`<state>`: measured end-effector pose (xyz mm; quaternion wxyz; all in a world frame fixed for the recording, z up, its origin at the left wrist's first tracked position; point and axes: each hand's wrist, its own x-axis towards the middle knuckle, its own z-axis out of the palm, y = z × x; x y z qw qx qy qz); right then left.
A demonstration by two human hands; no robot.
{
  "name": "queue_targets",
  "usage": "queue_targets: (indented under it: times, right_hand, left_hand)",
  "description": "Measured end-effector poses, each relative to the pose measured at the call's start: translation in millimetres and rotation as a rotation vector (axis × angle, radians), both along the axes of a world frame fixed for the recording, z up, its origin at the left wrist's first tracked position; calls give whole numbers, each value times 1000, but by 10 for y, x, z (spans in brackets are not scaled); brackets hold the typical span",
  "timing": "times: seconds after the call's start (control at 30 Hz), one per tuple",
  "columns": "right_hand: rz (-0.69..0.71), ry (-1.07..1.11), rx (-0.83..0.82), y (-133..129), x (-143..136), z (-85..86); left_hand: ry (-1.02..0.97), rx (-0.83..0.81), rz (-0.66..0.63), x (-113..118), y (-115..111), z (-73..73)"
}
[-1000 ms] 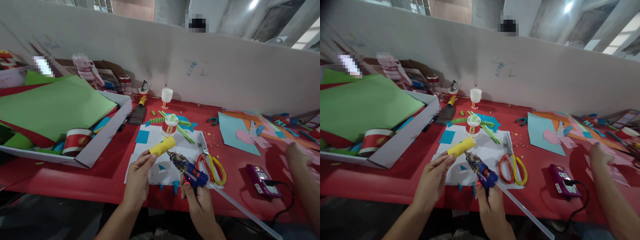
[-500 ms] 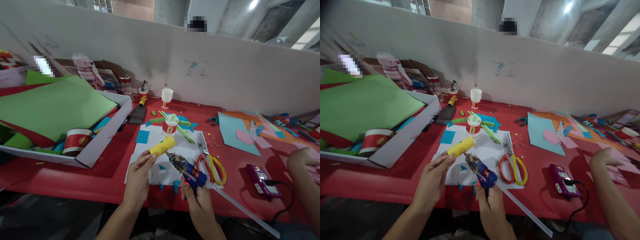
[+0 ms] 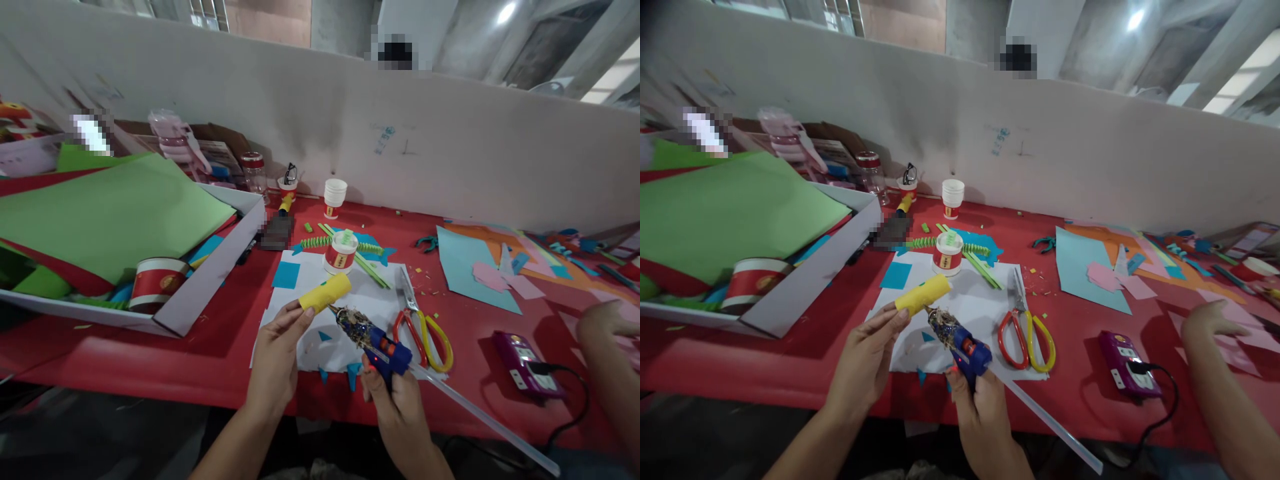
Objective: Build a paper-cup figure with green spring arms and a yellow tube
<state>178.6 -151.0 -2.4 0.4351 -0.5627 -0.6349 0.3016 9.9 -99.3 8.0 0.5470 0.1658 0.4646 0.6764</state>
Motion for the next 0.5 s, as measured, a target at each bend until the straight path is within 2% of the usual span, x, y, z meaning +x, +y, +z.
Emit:
queue_targets:
  times: [0.27, 0.5]
  right_hand:
    - [-13, 12, -2, 47, 8, 64]
    - [-45, 44, -22, 39, 58, -29]
  left_hand:
    - [4, 4, -4, -4, -13, 10]
    - [-19, 5, 13, -12, 5, 24]
